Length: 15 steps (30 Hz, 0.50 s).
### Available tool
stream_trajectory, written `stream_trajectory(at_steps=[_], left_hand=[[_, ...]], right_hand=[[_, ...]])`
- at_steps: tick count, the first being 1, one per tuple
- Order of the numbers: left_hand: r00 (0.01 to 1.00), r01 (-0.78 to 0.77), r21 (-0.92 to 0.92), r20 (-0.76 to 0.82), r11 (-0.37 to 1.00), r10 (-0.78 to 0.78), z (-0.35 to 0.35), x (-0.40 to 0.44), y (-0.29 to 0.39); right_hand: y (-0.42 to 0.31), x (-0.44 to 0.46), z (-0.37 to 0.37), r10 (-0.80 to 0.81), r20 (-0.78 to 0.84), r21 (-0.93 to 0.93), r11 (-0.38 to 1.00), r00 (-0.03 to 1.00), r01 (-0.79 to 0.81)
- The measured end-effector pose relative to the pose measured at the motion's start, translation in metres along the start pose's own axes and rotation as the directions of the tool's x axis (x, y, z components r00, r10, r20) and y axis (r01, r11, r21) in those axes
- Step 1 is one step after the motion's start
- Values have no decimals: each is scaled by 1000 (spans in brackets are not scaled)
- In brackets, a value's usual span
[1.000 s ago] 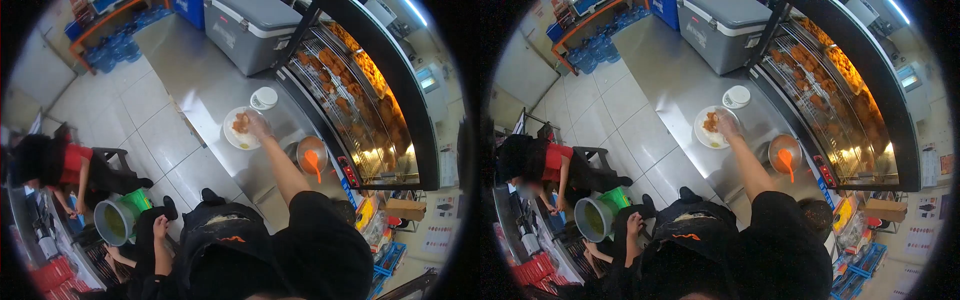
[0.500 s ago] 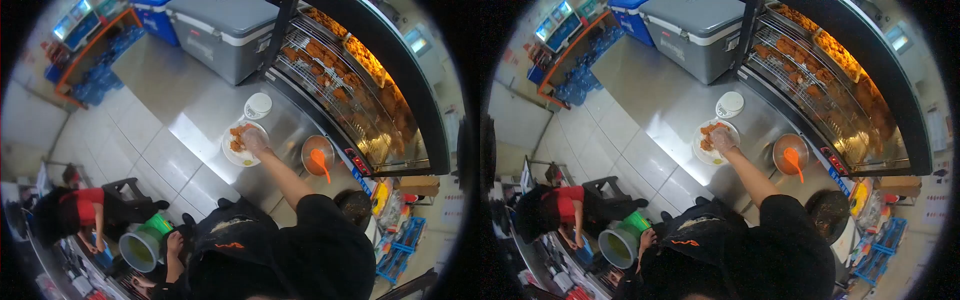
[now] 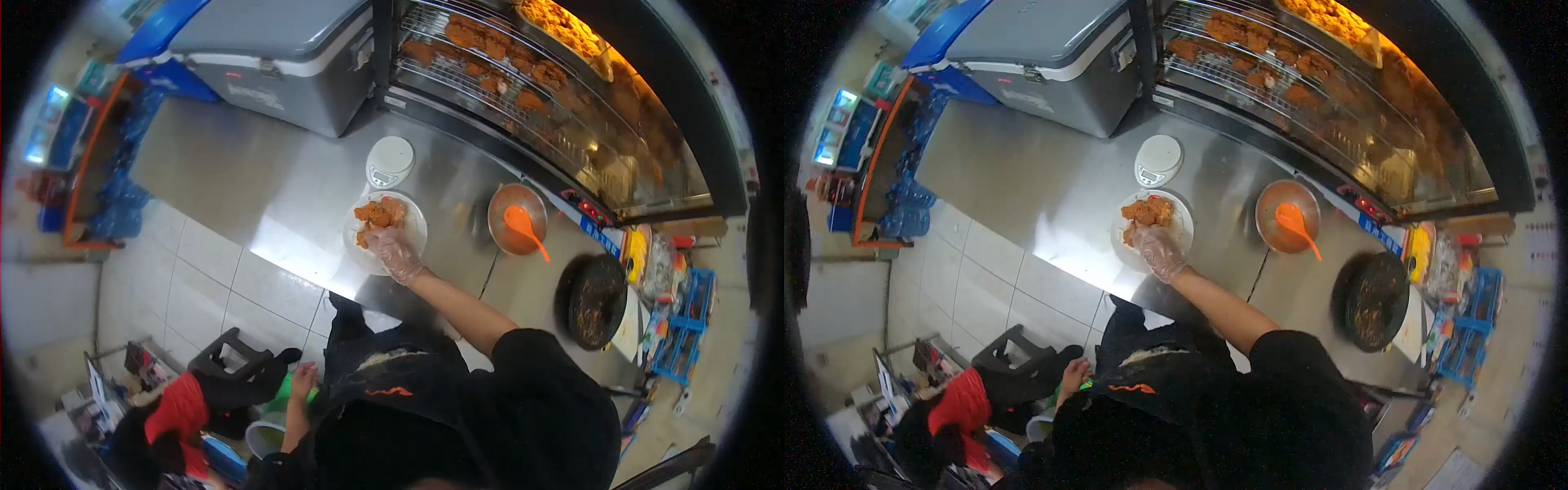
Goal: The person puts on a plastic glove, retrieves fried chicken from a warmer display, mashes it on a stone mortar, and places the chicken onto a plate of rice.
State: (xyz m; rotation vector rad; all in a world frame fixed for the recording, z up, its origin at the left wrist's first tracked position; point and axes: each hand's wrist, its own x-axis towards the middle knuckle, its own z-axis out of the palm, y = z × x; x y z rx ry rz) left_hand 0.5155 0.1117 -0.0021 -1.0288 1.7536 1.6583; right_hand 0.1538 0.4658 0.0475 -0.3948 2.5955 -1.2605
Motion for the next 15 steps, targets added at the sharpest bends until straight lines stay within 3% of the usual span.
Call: stream_trajectory(at_steps=[2,3,5,6,8,9,12,14,15], left_hand=[[990,-67,153,133,986,47,-29,23,2],[988,-66,154,146,986,44,-49,36,3],[999,48,83,19,995,-50,-101,64,-3],[995,96,47,-40,994,-94,-117,76,-1],[987,99,-10,-130,995,-99,-142,81,45],[991,69,-3,-115,998,-68,-160,94,50],[991,49,38,-123,998,-44,-186,125,79],[988,61,87,-144,994,-48,-191,142,105],[990,55,88,-132,995,-43,-189,148,112]], right_hand=[[-7,-5,-4,-230,-57,-256,944,972,209],[-11,-2,-8,-220,-59,-264,944,974,198],[-35,7,-28,7,97,-223,975,995,15],[-38,16,-29,16,96,-236,972,995,7],[-42,28,-26,-82,-251,-340,941,964,-9],[-50,32,-29,-65,-253,-343,939,965,-27],[-82,57,-43,-8,-15,-446,895,1000,1],[-93,64,-37,201,228,-764,644,953,47],[-93,63,-34,206,220,-768,639,953,39]])
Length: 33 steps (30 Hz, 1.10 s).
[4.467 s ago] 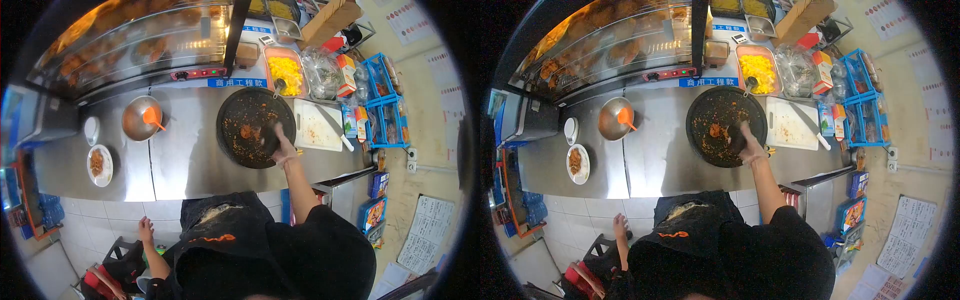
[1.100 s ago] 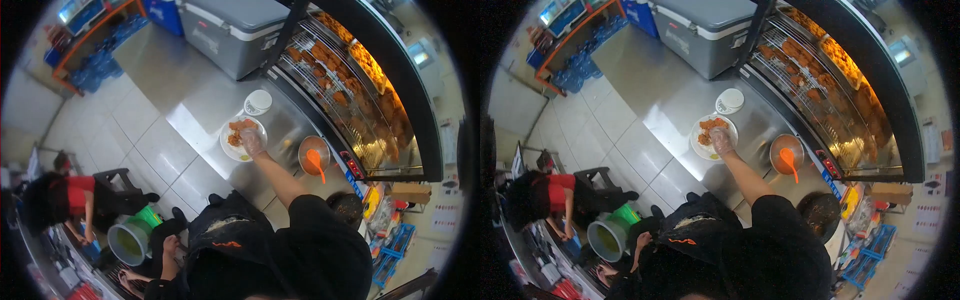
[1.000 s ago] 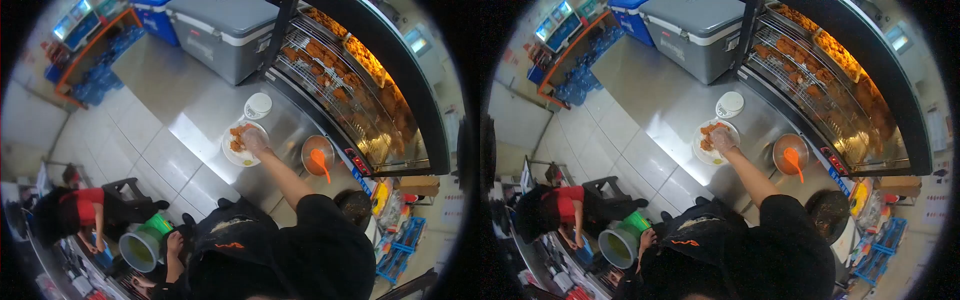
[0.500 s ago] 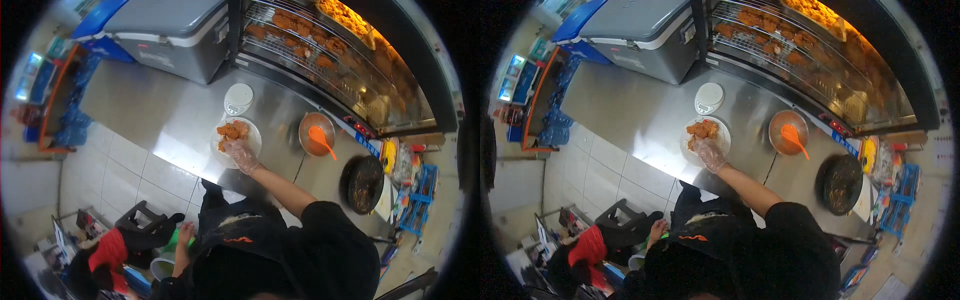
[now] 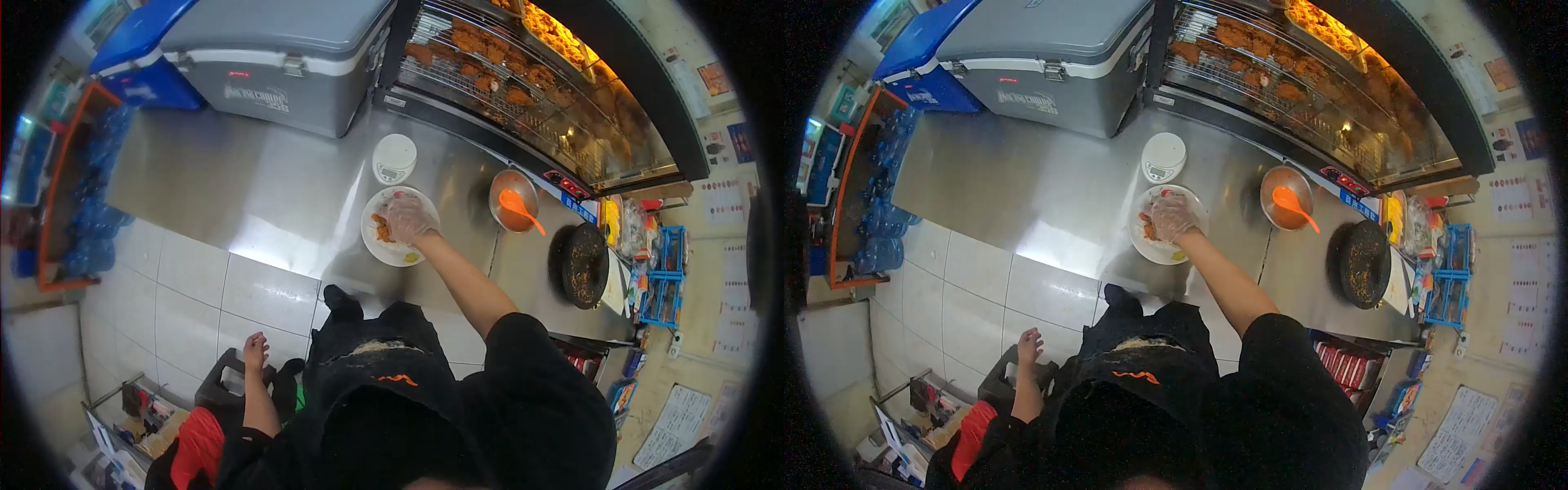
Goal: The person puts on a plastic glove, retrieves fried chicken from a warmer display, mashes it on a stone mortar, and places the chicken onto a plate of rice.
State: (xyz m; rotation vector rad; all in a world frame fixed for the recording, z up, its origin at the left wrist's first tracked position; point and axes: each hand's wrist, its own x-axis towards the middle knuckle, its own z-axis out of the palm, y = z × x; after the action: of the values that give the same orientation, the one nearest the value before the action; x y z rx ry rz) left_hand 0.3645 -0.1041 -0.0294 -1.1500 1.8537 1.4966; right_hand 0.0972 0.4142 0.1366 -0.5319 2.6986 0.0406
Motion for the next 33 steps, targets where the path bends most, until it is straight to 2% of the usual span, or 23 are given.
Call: stream_trajectory(at_steps=[3,5,6,8,9,10,12,14,15,17,21,24,26,27,29,31,33], left_hand=[[999,-23,-1,25,1000,23,12,2,19],[999,-37,-11,24,999,37,18,0,23],[998,-37,27,60,999,36,19,0,19],[994,-30,77,105,997,22,22,-3,11],[993,-35,84,112,996,26,19,3,0],[991,5,105,129,994,-19,16,11,-15],[987,28,129,156,991,-48,12,15,-25],[983,133,72,114,989,-140,6,11,-24],[984,126,74,119,989,-134,4,13,-23],[991,113,0,66,994,-113,-1,20,-23],[996,84,-60,43,995,-81,-5,30,-19],[995,97,-51,43,994,-95,0,29,-15],[994,98,-45,49,994,-96,5,26,-10],[995,79,-42,63,996,-76,7,20,-8],[994,45,-39,98,998,-41,12,19,-4],[993,79,-43,97,996,-74,16,20,-10],[990,65,18,122,998,-67,23,23,-10]], right_hand=[[-3,-6,7,44,-11,-42,998,999,-44],[-7,-21,15,133,-374,249,968,918,-38],[-8,-19,19,127,-379,244,969,917,-33],[-10,-20,31,-78,-202,66,993,976,93],[-17,-21,38,-67,-203,68,994,977,82],[-29,-18,44,73,-186,132,990,980,-48],[-31,-19,54,224,-173,190,963,959,-191],[-26,-18,68,289,-335,488,867,897,-97],[-23,-20,77,294,-339,487,867,893,-101],[-12,-25,88,273,-449,504,864,851,-11],[-11,-39,54,251,-426,498,867,869,-6],[-6,-21,76,282,-384,498,865,879,-61],[-2,-7,95,125,-585,269,962,802,46],[-6,-6,92,133,-590,267,963,797,37],[-13,-9,81,255,-551,507,859,794,76],[-8,-9,81,263,-526,478,878,809,25],[-7,-19,85,126,-432,271,963,893,-5]])
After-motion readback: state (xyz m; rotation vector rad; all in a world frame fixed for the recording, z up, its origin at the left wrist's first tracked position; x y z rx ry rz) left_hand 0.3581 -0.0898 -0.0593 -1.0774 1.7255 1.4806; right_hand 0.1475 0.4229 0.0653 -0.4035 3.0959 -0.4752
